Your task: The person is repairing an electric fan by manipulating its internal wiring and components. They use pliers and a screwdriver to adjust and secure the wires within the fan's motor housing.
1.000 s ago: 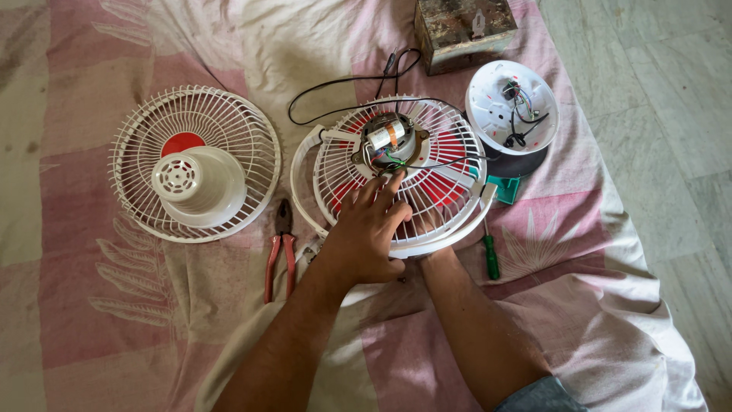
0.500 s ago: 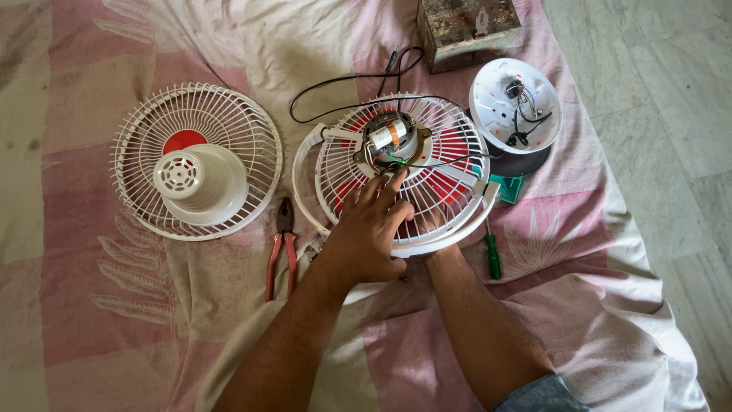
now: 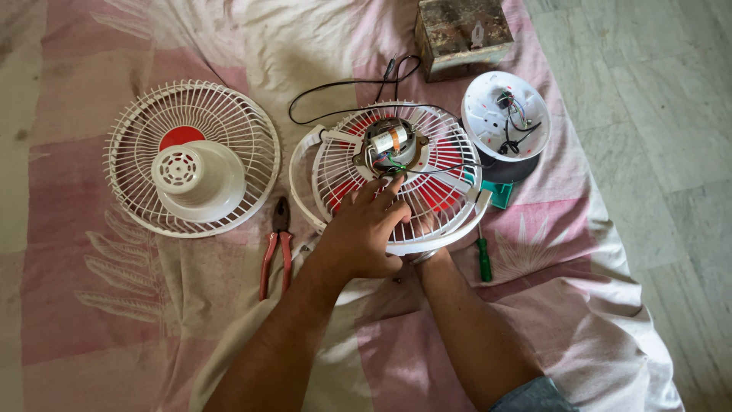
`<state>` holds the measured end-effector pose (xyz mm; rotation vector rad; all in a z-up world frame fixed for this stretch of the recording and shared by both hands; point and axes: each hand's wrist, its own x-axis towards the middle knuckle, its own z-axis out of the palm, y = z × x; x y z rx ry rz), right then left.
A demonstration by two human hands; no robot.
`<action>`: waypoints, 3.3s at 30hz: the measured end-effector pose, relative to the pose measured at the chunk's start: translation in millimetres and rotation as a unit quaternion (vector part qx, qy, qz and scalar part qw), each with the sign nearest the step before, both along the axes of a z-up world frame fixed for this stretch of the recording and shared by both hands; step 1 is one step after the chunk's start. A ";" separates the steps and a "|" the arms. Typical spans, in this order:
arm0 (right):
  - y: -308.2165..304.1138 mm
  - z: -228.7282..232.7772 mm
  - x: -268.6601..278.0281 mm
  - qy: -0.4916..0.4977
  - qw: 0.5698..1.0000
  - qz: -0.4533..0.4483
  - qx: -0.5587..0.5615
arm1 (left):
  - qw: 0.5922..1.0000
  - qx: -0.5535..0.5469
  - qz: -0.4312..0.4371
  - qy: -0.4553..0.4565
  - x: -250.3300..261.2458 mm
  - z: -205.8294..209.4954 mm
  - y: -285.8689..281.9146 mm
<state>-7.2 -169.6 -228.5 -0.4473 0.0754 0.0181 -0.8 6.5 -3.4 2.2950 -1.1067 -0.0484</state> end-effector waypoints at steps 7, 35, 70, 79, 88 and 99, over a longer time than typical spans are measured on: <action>0.5 19.0 -4.8 0.050 0.992 0.035 0.110 | 0.990 -0.088 -0.064 -0.089 3.1 -0.6 -0.6; -56.8 103.8 -142.3 0.199 0.861 -0.246 -0.397 | 0.991 -0.095 0.027 0.094 -3.5 -36.4 14.6; -17.5 99.1 -130.6 -0.052 0.434 -0.027 -0.899 | 0.764 0.050 0.575 0.289 -24.7 -83.7 108.3; -37.2 100.3 -138.8 -0.073 0.542 -0.208 -0.811 | 0.858 -0.320 0.397 0.054 -40.9 -63.3 54.7; -22.0 185.1 -151.0 -0.100 0.632 -0.133 -0.757 | 0.875 -0.394 0.215 0.181 -88.9 -1.0 -8.4; -39.6 281.7 -96.1 -0.061 0.788 -0.134 -0.598 | 0.697 -0.469 0.156 0.520 -17.9 58.1 -55.0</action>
